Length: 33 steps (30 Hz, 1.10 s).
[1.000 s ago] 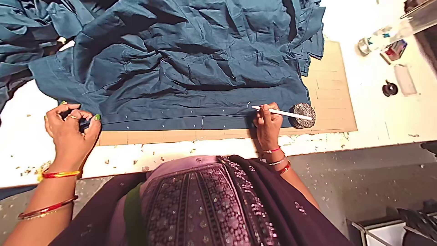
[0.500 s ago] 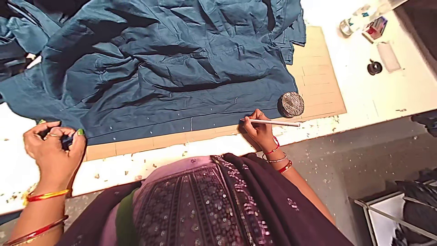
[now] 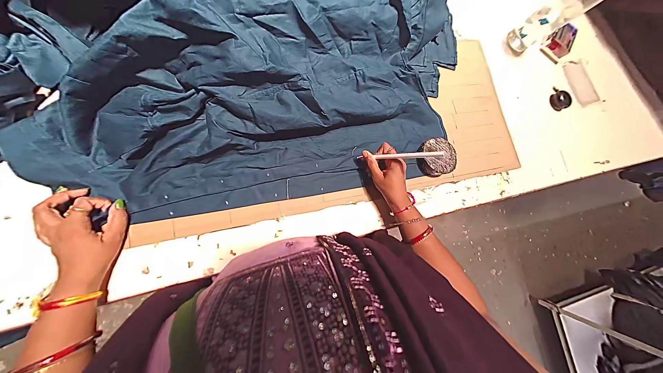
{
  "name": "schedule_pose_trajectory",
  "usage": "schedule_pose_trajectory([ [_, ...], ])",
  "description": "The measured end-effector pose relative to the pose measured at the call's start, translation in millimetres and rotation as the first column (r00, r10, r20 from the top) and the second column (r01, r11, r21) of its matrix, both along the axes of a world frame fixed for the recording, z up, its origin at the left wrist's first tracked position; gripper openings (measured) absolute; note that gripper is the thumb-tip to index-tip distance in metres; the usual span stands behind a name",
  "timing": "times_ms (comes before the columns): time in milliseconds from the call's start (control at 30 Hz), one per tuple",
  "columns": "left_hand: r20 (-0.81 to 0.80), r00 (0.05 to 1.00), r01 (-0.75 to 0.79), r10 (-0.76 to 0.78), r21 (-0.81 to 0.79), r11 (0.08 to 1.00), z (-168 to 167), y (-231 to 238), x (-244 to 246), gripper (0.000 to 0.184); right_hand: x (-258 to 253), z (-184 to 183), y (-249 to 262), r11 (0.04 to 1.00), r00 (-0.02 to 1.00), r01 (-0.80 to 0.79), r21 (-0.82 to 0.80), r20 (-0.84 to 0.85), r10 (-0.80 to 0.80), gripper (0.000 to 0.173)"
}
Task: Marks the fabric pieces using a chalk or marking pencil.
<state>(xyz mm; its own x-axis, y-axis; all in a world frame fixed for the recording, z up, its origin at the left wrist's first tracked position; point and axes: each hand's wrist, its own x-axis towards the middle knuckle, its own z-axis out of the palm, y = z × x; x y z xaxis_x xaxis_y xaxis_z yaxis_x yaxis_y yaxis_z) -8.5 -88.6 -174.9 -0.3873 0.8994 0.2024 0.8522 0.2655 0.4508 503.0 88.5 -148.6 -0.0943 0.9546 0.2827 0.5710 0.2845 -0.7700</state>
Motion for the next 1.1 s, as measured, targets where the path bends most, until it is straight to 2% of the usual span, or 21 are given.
schedule_pose_trajectory([
  [33, 0.001, 1.000, 0.000, 0.000, 0.000, 1.000, 0, 0, 0, 0.056, 2, -1, 0, 1.000, 0.995, 0.014, -0.022, -0.102, -0.016, 0.028],
  [67, 0.002, 1.000, 0.000, 0.000, -0.003, 1.000, 0, 0, -2, 0.056, 8, -2, 0, 0.998, 0.961, 0.022, -0.051, -0.273, -0.035, 0.026],
  [133, 0.009, 1.000, -0.001, 0.001, 0.000, 1.000, -1, 0, -3, 0.057, 27, 3, -2, 0.988, 0.817, 0.053, -0.147, -0.562, -0.128, 0.018],
  [200, 0.000, 1.000, 0.007, -0.007, 0.005, 1.000, -2, -1, -4, 0.056, 58, 3, -9, 0.981, 0.772, 0.065, -0.183, -0.614, -0.165, 0.012],
  [300, -0.014, 1.000, 0.011, -0.011, 0.010, 1.000, -3, 1, -5, 0.053, 90, -6, -22, 0.991, 0.903, 0.080, -0.109, -0.413, -0.119, 0.006],
  [500, -0.044, 0.999, -0.004, 0.004, -0.012, 1.000, -2, 1, -4, 0.051, 91, -7, -27, 0.988, 0.950, 0.094, -0.124, -0.287, -0.126, 0.007],
  [567, -0.047, 0.999, -0.008, 0.008, -0.020, 1.000, -2, 2, -5, 0.050, 91, -8, -26, 0.995, 0.990, 0.093, -0.040, -0.102, -0.096, 0.008],
  [633, -0.045, 0.999, -0.010, 0.009, -0.018, 1.000, -3, 1, -5, 0.051, 88, -7, -23, 0.992, 0.992, 0.087, 0.088, 0.086, -0.094, 0.018],
  [667, -0.042, 0.999, -0.009, 0.009, -0.012, 1.000, -3, 1, -4, 0.051, 85, -9, -21, 0.985, 0.987, 0.094, 0.142, 0.114, -0.111, 0.021],
  [733, -0.043, 0.999, -0.002, 0.002, 0.002, 1.000, -2, 2, -4, 0.051, 79, -12, -17, 0.971, 0.988, 0.149, 0.189, 0.007, -0.153, 0.022],
  [800, -0.044, 0.999, -0.007, 0.007, 0.003, 1.000, -4, 2, -4, 0.052, 74, -10, -10, 0.968, 0.981, 0.181, 0.171, -0.104, -0.165, 0.015],
  [867, -0.040, 0.999, 0.001, 0.000, 0.004, 1.000, -2, 1, -3, 0.051, 71, -11, -8, 0.974, 0.989, 0.146, 0.173, -0.058, -0.138, 0.015],
  [1033, -0.029, 0.999, 0.019, -0.018, 0.037, 0.999, -2, 2, -2, 0.055, 59, -4, -1, 0.966, 0.945, 0.158, 0.203, 0.251, -0.208, 0.024],
  [1067, -0.026, 0.999, 0.020, -0.019, 0.038, 0.999, -2, 2, -3, 0.055, 59, -2, 0, 0.963, 0.944, 0.193, 0.189, 0.231, -0.234, 0.028],
  [1100, -0.024, 1.000, 0.020, -0.019, 0.035, 0.999, -2, 2, -2, 0.055, 62, 0, 1, 0.952, 0.951, 0.252, 0.173, 0.137, -0.276, 0.031],
])
